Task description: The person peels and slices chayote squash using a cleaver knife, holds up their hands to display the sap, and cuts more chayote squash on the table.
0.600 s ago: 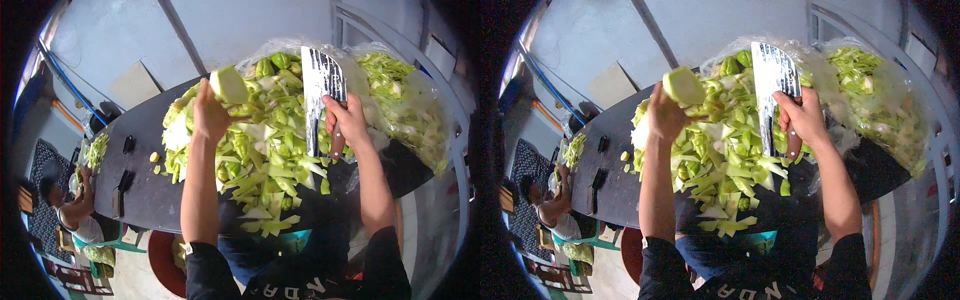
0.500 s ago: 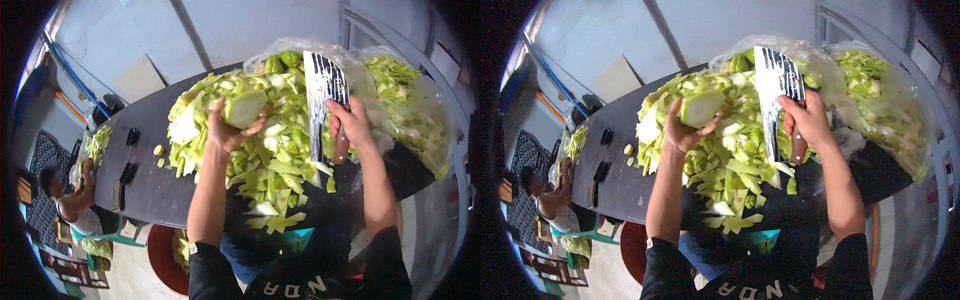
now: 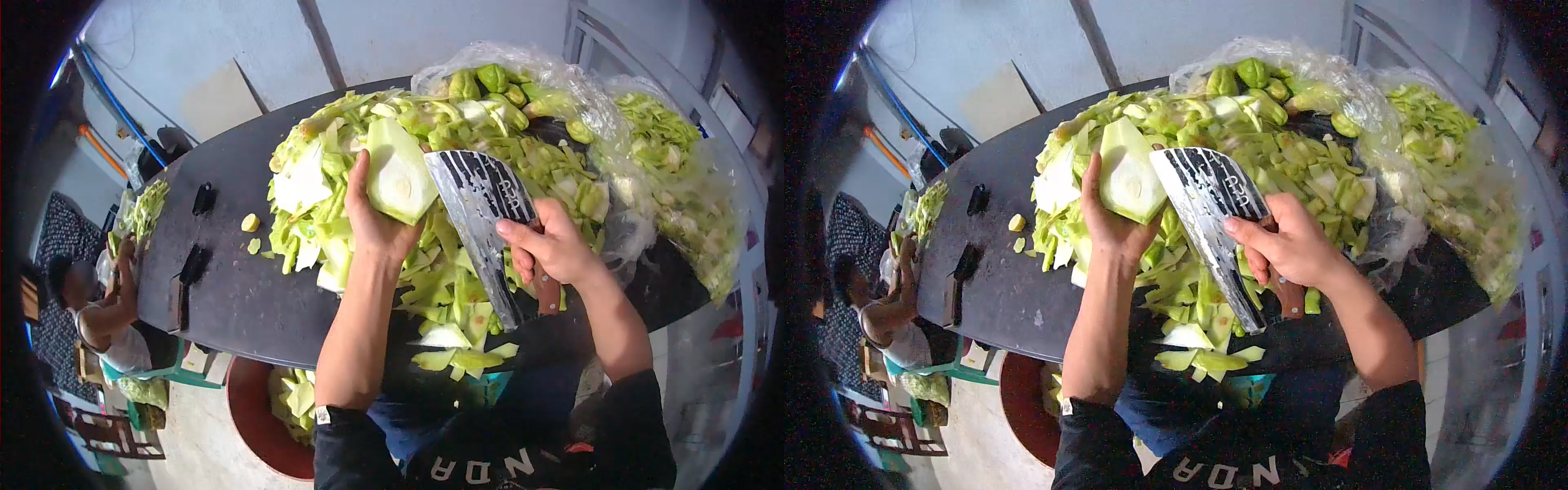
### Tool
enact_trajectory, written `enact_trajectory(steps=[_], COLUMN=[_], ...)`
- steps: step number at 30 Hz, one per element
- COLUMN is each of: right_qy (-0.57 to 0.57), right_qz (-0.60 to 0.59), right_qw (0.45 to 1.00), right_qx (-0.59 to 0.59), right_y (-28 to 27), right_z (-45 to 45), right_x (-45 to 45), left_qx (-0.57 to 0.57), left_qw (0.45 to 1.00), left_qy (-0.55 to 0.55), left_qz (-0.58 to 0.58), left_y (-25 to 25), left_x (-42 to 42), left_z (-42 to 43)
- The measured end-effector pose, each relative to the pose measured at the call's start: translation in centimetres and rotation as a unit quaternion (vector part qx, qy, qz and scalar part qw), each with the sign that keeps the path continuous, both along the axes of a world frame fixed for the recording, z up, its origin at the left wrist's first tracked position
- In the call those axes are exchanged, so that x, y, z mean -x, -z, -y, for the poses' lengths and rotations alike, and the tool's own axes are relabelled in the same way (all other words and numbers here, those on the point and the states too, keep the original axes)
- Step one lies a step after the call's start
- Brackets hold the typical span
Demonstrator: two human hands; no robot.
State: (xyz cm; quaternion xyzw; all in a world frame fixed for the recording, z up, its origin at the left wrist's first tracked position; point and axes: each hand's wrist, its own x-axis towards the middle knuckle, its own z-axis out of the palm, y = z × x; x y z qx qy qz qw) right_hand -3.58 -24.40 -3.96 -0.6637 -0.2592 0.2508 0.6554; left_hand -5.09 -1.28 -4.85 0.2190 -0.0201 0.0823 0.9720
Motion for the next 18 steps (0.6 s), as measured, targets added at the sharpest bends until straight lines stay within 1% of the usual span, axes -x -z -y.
enact_trajectory(steps=[6,9,13,16,18], right_qy=[0.011,0.016,0.022,0.026,0.027], right_qz=[-0.008,-0.009,0.01,0.015,0.015], right_qw=[1.0,1.0,1.0,1.0,1.0], right_qx=[0.0,-0.005,0.006,0.005,0.005], right_y=[0.0,0.3,0.2,0.3,0.4], right_z=[-0.2,-0.2,-0.3,-0.3,-0.3], right_x=[0.0,0.0,0.0,0.0,0.0], left_qx=[-0.04,-0.036,-0.025,-0.022,-0.043], left_qw=[0.998,0.998,0.999,0.999,0.998], left_qy=[0.007,-0.015,0.006,-0.001,0.016], left_qz=[0.053,0.041,0.025,0.041,0.043], left_y=[-0.2,0.7,0.8,0.8,1.1], left_x=[1.0,1.2,1.7,1.8,2.1], left_z=[0.1,-0.2,0.3,0.7,1.3])
